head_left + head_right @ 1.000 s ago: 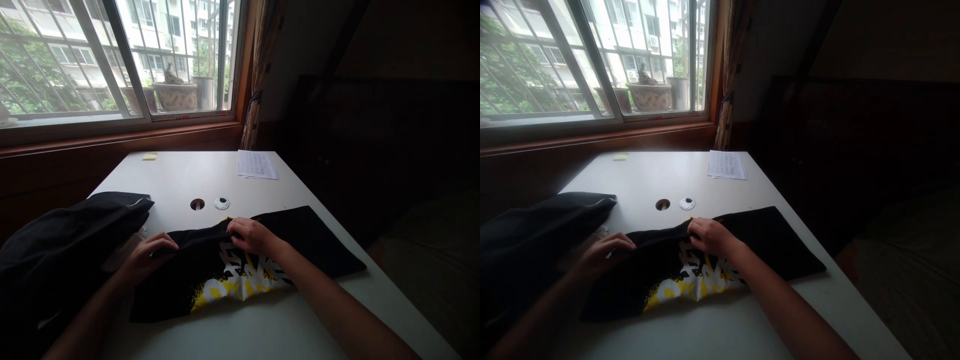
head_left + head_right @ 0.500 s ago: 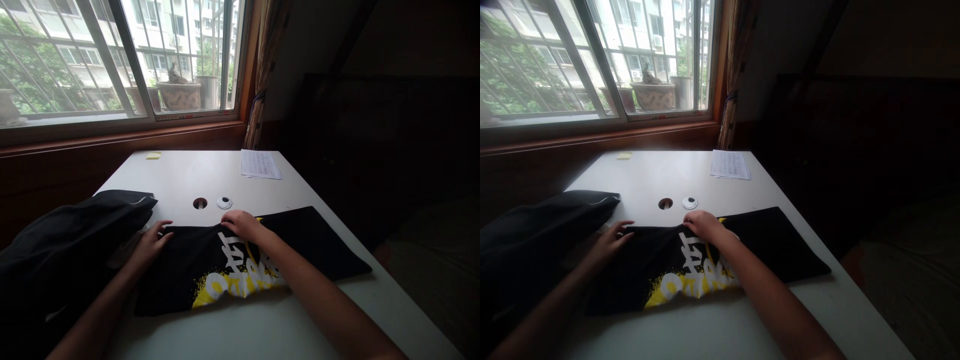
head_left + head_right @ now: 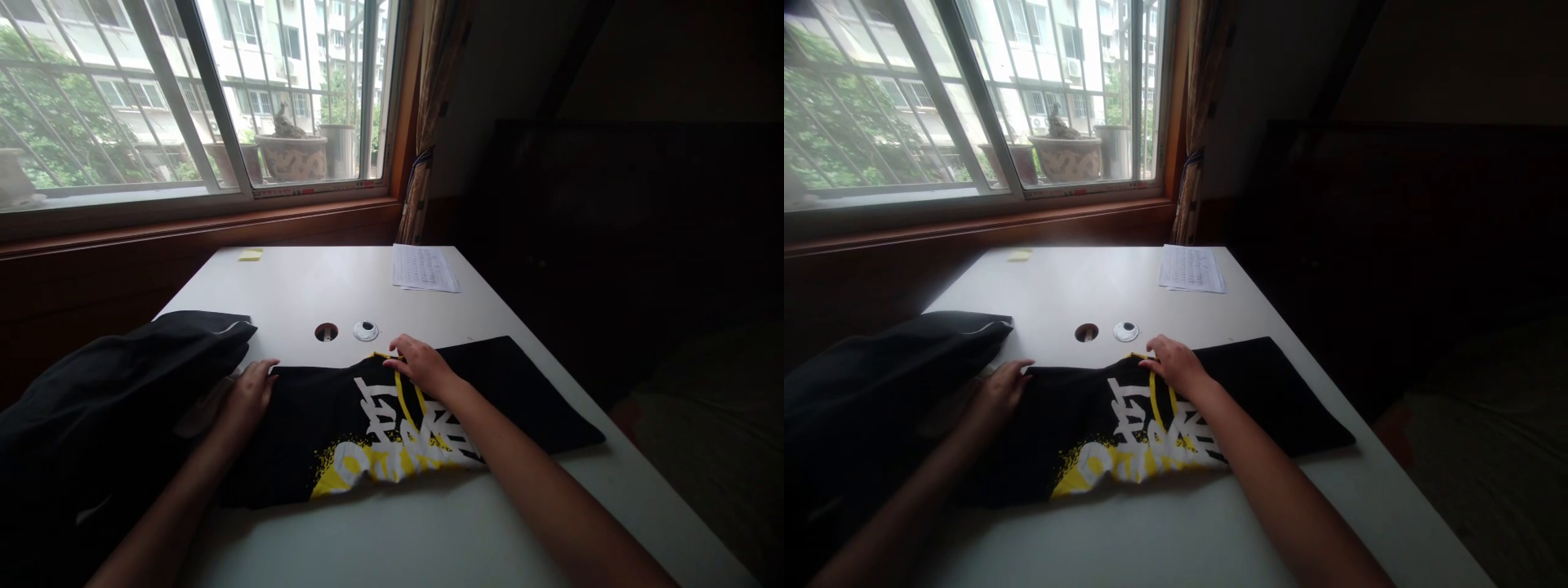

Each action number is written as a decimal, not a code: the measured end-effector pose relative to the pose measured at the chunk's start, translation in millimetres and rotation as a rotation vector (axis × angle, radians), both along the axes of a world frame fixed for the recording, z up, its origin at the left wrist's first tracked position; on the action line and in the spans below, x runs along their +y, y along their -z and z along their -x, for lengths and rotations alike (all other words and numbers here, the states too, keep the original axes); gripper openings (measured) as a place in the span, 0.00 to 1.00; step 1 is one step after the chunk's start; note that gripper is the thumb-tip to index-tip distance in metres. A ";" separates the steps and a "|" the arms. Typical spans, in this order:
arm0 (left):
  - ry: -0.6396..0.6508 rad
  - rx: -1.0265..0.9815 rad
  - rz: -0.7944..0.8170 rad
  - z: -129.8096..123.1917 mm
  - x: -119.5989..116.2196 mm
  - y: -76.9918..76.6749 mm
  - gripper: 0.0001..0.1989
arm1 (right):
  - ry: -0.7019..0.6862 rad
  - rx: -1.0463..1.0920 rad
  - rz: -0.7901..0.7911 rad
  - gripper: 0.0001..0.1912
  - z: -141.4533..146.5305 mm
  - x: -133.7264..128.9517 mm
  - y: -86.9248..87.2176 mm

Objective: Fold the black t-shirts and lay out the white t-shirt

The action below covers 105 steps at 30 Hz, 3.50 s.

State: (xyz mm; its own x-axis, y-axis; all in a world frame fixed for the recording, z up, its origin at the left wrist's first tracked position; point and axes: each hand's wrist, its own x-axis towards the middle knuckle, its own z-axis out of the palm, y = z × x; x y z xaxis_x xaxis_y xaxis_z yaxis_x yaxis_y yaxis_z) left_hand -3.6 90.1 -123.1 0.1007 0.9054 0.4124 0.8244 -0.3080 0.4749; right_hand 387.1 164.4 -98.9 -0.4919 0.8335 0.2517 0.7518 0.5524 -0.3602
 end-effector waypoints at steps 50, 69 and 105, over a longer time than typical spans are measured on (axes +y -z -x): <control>0.351 0.388 -0.184 -18.3 -30.9 -30.0 0.11 | -0.201 0.007 -0.007 0.14 -22.9 -58.5 -36.4; 0.086 -0.218 0.303 -14.2 -5.4 -43.6 0.13 | 0.074 0.372 0.240 0.05 38.9 -16.6 -14.8; 0.078 -0.825 0.239 -4.7 -26.8 -72.7 0.24 | -0.467 0.214 0.003 0.14 110.8 -19.9 -37.7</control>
State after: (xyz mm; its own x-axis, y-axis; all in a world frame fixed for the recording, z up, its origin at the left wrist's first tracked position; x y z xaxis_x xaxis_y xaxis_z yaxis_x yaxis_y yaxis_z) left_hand 1.1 63.3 -50.3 -0.0815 0.9803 0.1800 0.1680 -0.1645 0.9720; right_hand 276.3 144.5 -61.2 -0.7497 0.5378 0.3856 0.3342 0.8106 -0.4809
